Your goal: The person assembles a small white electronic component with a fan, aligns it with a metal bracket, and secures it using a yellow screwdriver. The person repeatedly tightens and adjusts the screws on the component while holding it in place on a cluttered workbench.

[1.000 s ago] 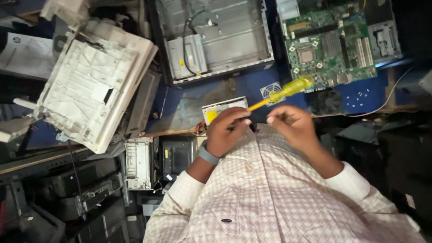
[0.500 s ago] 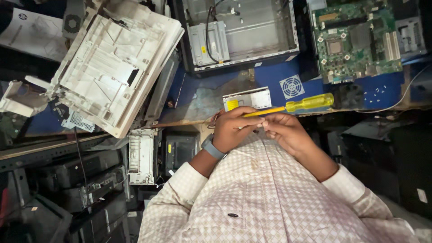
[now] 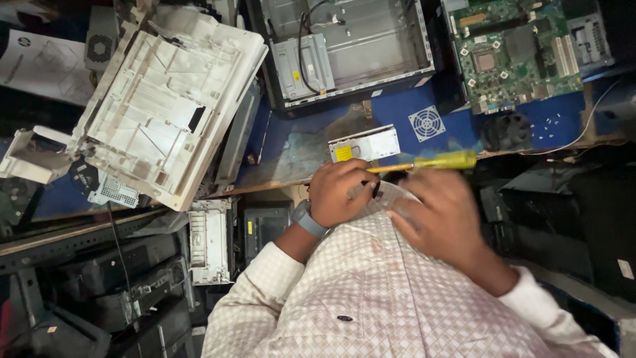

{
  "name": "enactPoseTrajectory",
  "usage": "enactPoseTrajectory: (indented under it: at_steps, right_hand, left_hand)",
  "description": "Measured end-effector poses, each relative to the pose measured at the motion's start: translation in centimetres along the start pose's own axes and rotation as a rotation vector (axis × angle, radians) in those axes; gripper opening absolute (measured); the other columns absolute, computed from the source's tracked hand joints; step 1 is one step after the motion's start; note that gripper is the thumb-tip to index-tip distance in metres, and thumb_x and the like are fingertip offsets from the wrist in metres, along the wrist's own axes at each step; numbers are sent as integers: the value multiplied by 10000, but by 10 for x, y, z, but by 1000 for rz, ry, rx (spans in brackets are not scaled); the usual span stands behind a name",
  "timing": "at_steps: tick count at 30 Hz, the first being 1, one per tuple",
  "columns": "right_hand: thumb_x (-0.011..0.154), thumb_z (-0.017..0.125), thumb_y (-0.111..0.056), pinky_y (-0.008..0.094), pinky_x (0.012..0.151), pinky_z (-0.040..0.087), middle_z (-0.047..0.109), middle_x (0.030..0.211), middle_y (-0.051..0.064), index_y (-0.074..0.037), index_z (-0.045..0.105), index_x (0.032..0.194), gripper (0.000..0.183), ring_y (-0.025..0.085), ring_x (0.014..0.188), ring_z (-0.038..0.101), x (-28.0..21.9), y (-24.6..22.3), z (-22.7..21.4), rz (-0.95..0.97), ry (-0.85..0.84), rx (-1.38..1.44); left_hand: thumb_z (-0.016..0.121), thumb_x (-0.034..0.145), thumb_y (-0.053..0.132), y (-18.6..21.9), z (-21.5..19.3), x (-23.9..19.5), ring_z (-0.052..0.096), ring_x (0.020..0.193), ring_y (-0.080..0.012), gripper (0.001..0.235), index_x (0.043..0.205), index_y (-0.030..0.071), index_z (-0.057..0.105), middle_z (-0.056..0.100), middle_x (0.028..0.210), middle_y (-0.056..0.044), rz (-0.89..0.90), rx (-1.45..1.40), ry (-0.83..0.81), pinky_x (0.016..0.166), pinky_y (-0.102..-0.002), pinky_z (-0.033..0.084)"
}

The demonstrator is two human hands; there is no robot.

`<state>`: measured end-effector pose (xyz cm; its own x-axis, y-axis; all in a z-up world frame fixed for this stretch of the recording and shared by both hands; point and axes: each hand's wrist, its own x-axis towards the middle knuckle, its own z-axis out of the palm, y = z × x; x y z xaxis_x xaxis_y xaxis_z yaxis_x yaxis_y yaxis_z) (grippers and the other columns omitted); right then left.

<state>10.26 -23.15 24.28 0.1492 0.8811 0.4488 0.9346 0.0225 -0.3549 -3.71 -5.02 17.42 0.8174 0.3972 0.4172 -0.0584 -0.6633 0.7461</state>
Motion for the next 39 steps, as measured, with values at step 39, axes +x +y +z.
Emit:
enactPoseTrajectory:
  at_steps: [39]
  right_hand:
    - [856,788,-281,293,626,535,788,857,108,-60,749,1167,383,120,659,642,-89,49,18,828,-195,285]
  left_hand:
    - [626,1046,124,-97,0,-29,699,937,-159,189,1183,-1,663,724,1118,-120,-567,-1339,524,843,-305,565]
